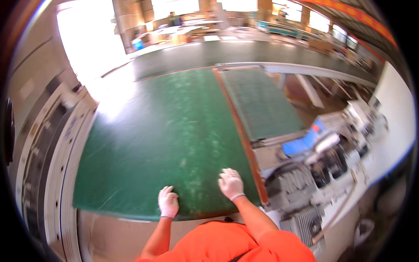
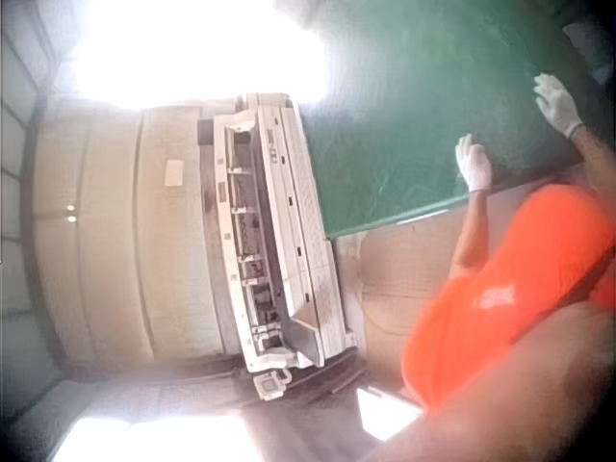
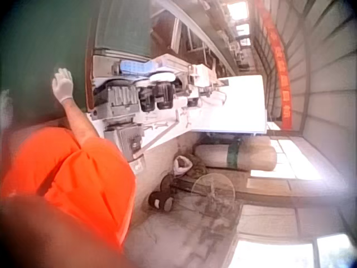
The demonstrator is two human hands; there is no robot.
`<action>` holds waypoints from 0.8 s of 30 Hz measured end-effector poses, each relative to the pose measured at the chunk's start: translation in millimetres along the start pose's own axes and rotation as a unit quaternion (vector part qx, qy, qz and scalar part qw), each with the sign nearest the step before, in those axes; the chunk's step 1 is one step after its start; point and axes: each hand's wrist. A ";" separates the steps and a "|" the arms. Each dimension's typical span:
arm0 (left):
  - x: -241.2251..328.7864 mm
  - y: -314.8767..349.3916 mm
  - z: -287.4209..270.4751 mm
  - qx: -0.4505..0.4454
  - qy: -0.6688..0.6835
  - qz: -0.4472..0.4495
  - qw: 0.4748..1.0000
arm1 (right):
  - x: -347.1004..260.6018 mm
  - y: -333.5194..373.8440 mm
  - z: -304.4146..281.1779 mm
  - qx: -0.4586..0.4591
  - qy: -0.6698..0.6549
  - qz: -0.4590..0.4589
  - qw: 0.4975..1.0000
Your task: The person picks up white wood panels, places them on a conveyor belt, and then feeds them one at a time into a hole-punching or drilling machine while using a nozzle to clear debris.
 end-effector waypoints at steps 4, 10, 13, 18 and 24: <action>-0.9 0.8 6.4 -0.014 0.008 -0.005 1.000 | 13.3 5.5 5.2 -0.005 0.014 0.005 1.000; 1.9 -0.9 4.5 -0.045 -0.006 -0.032 0.998 | 14.2 14.2 6.3 0.000 0.008 0.022 1.000; 1.2 -1.1 3.1 -0.049 -0.010 -0.034 0.998 | 11.8 15.7 5.9 0.000 0.007 0.025 1.000; 4.1 -0.6 1.7 -0.051 -0.008 -0.041 0.998 | 10.0 14.8 3.2 0.000 0.009 0.023 1.000; 2.0 2.6 3.2 -0.055 -0.008 -0.040 0.998 | 10.3 14.0 4.2 -0.003 0.002 0.030 1.000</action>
Point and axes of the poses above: each hand's wrist, its own y-axis away from the middle knuckle, its own z-axis out of the palm, x = y × z, and after that the axes turned 1 degree about z, right-handed
